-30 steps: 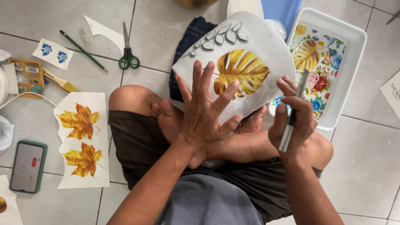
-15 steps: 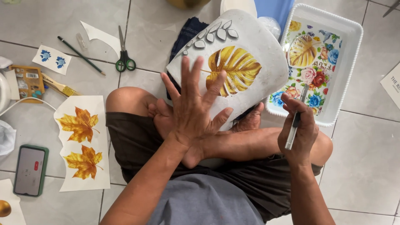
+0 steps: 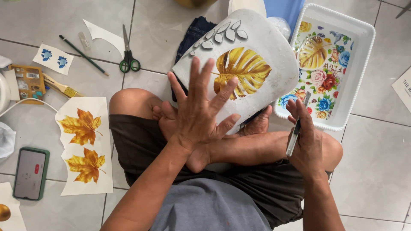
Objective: The person sits on the floor and uses a craft knife to carve a monstera leaf design into a white cylindrical object. They carefully trace the leaf's veins and edges, occasionally rotating the object to access different angles.
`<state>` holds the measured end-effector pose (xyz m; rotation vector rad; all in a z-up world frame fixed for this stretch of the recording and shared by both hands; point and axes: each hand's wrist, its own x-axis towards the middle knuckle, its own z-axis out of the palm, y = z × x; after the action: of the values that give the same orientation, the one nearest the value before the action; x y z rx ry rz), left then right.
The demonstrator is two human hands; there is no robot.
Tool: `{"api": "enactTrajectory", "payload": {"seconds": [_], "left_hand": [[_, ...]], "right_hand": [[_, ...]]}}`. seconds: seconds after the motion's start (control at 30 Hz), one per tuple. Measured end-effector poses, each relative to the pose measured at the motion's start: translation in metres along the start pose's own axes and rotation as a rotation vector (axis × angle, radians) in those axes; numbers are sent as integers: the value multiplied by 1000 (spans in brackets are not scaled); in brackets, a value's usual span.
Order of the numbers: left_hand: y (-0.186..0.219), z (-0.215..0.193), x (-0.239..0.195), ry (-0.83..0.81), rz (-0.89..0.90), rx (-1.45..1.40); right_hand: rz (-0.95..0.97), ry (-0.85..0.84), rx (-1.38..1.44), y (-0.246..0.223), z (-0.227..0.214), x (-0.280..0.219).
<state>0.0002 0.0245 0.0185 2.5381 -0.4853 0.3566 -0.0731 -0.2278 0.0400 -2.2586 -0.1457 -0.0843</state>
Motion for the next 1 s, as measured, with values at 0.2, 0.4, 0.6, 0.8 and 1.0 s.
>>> {"api": "enactTrajectory", "payload": {"seconds": [0.2,0.4,0.6,0.8,1.0], "left_hand": [[2,3,0,-24,-61,49],[-2,-1,3,-62,114,5],[-2,-2,3,-12,-68,-16],[-6,-1,4,-57,122,-4],[-7,1,5,101,-7,-129]], "right_hand": [[26,-40,-45,3,-1,-5],[187,-15,62,-10,2,-6],[85,209,255,-13,21,-6],[169,253,265,-27,32,-1],[208,234,221,-39,37,-1]]}}
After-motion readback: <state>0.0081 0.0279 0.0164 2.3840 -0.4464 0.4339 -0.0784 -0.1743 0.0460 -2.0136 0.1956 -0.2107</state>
